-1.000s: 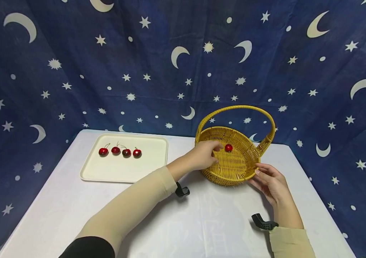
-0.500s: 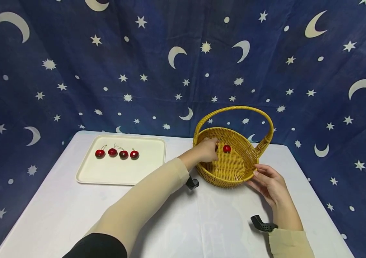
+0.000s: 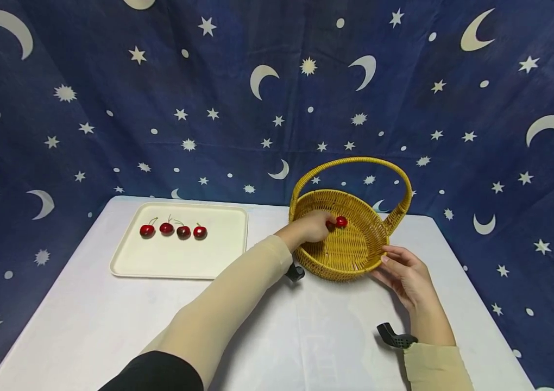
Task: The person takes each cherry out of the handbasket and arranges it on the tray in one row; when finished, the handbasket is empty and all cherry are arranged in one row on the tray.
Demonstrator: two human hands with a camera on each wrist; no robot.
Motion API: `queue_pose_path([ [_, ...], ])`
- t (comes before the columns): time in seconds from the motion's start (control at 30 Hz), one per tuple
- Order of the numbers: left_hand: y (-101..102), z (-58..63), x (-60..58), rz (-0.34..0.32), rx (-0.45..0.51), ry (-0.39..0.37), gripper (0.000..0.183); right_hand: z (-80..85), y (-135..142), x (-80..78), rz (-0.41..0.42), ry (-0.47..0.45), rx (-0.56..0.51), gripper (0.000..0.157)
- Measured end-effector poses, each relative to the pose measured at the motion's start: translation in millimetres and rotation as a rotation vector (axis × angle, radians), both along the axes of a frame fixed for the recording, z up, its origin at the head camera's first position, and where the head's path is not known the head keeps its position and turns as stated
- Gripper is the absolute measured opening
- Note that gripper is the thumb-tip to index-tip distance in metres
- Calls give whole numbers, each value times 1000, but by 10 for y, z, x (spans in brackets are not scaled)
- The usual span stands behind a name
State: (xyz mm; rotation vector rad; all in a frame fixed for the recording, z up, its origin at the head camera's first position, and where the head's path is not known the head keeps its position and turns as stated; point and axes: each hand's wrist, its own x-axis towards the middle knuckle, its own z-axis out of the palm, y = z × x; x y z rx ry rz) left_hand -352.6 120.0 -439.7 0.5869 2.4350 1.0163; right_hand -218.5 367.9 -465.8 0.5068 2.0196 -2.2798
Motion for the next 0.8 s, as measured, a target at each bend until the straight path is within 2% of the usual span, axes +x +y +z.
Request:
queue_pose_path([
  [0.1,-1,-7,-6,13,24,-12,62,10,-8,-5,8,4,-2,36],
  [0.27,38,-42,-31,21,-9,-2,69,0,-5,-7,27,19,-26,35],
  [0.43,83,-68,-39,-31,-56,8,49,-13,12,12,18,29,-40,32],
  [0.6,69,-55,-19,-76,-125,60,29,-19,6,9,16,26,-37,34],
  [0.8,56,-97,3,-132,-149,112,21,-20,-15,-14,18,20,-36,36],
])
